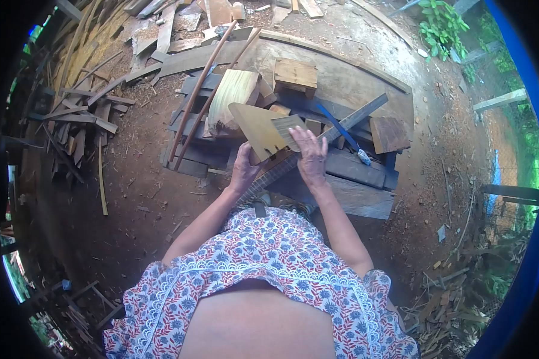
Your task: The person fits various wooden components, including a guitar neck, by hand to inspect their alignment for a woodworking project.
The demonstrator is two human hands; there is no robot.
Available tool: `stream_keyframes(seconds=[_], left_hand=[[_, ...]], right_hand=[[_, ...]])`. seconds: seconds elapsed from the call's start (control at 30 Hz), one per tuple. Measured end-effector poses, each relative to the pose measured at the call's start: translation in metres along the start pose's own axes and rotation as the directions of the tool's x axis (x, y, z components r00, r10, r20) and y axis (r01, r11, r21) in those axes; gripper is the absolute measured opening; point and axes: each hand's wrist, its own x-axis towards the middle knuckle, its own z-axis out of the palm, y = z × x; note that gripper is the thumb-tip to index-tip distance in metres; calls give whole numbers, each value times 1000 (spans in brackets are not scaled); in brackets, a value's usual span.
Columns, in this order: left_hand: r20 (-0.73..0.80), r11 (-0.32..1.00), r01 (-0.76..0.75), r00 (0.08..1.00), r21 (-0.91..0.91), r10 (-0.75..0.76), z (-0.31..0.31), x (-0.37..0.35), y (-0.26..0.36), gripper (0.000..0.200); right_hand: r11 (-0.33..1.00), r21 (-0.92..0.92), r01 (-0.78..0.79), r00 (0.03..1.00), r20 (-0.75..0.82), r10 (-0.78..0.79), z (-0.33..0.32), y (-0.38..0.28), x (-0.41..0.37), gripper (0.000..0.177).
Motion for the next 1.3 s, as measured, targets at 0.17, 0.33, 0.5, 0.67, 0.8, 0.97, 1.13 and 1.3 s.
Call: stream_keyframes(seconds=[0.17,0.33,0.5,0.67,0.8,0.97,1.13,1.3], left_hand=[[5,1000,14,1000,6,-14,-5,0,6,68],[-7,998,13,1000,53,-13,-7,1,10,68],[-20,999,35,999,29,-35,-2,-3,3,68],[-17,999,36,999,40,-35,-9,-1,12,70],[7,998,41,999,55,-41,-11,-1,13,71],[-37,996,51,998,78,-49,-9,0,9,72],[-29,989,134,991,65,-132,-9,1,8,75],[-12,990,124,992,71,-124,-10,0,13,73]], right_hand=[[952,-135,274,956,149,-254,41,16,10,62],[972,-208,-111,988,81,130,30,48,32,61],[839,-79,538,836,177,-519,23,-18,40,52],[811,-176,558,830,123,-544,51,-36,105,48],[711,-328,622,766,68,-639,43,-62,123,45],[645,-280,711,696,147,-703,28,-34,93,45],[576,-183,797,604,283,-745,-16,5,51,46],[614,-201,763,645,294,-706,-29,15,76,44]])
